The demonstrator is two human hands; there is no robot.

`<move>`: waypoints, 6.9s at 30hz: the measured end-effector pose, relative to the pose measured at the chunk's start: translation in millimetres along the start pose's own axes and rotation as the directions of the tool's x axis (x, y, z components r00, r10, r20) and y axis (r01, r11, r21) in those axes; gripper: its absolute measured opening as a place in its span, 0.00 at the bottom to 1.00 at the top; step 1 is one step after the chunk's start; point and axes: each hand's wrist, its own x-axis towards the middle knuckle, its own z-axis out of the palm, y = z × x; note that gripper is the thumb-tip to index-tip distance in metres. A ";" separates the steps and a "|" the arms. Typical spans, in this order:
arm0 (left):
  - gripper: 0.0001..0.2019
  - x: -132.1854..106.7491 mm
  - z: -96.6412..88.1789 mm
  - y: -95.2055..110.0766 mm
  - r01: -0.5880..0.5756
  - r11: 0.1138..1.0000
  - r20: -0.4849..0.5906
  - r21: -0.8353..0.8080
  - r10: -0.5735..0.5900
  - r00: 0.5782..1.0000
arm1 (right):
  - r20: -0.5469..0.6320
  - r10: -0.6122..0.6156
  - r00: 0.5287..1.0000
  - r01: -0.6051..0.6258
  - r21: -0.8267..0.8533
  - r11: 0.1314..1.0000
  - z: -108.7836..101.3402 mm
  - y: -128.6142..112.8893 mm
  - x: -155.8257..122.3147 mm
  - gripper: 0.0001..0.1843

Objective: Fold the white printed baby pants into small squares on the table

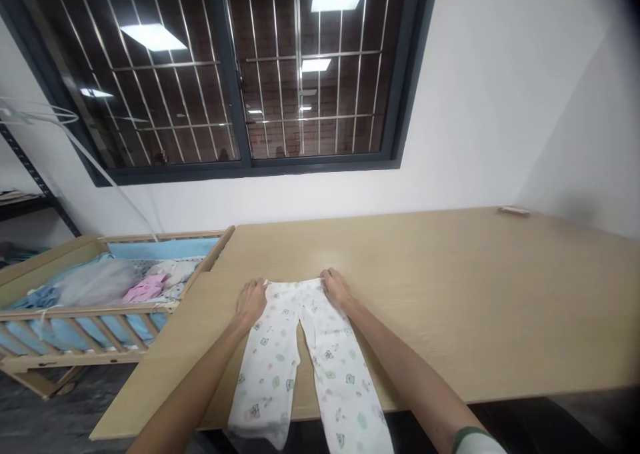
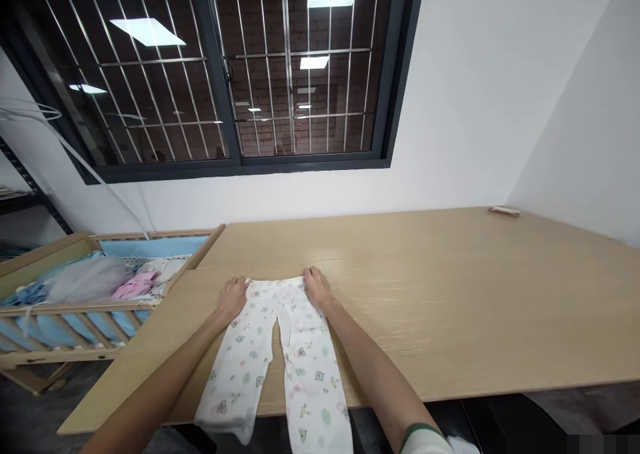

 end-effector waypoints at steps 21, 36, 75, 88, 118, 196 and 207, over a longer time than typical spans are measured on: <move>0.18 54.2 -12.7 44.0 0.108 0.992 0.019 0.060 -0.109 0.994 | 0.016 0.240 0.971 -0.238 0.184 0.954 30.6 53.3 84.1 0.13; 0.29 -145.5 -42.3 190.3 -0.405 0.872 0.445 -0.277 0.489 0.750 | 0.133 0.347 0.928 -0.352 0.611 0.709 6.9 53.8 83.2 0.06; 0.15 -218.9 -55.9 19.8 0.221 0.970 0.150 0.099 -0.234 0.961 | 0.043 0.161 0.986 -0.159 0.530 0.833 76.6 -130.9 116.9 0.10; 0.27 -254.7 24.8 43.3 -0.250 0.908 -0.436 0.337 0.385 0.813 | 0.326 -0.807 0.493 0.592 0.554 0.586 5.5 -158.6 -63.8 0.37; 0.28 -242.3 31.2 87.8 -0.239 0.950 -0.554 0.203 0.313 0.771 | 0.384 -0.492 0.781 0.529 0.011 0.849 68.7 -45.6 104.2 0.37; 0.26 -167.7 25.1 76.2 -0.209 0.968 -0.239 0.139 0.238 0.941 | 0.443 -0.563 0.697 0.471 0.310 0.826 25.6 -83.2 -18.3 0.32; 0.25 -162.3 31.5 67.4 -0.227 0.964 -0.218 0.139 0.254 0.942 | 0.360 -0.447 0.819 0.423 0.146 0.894 46.0 -57.7 33.4 0.38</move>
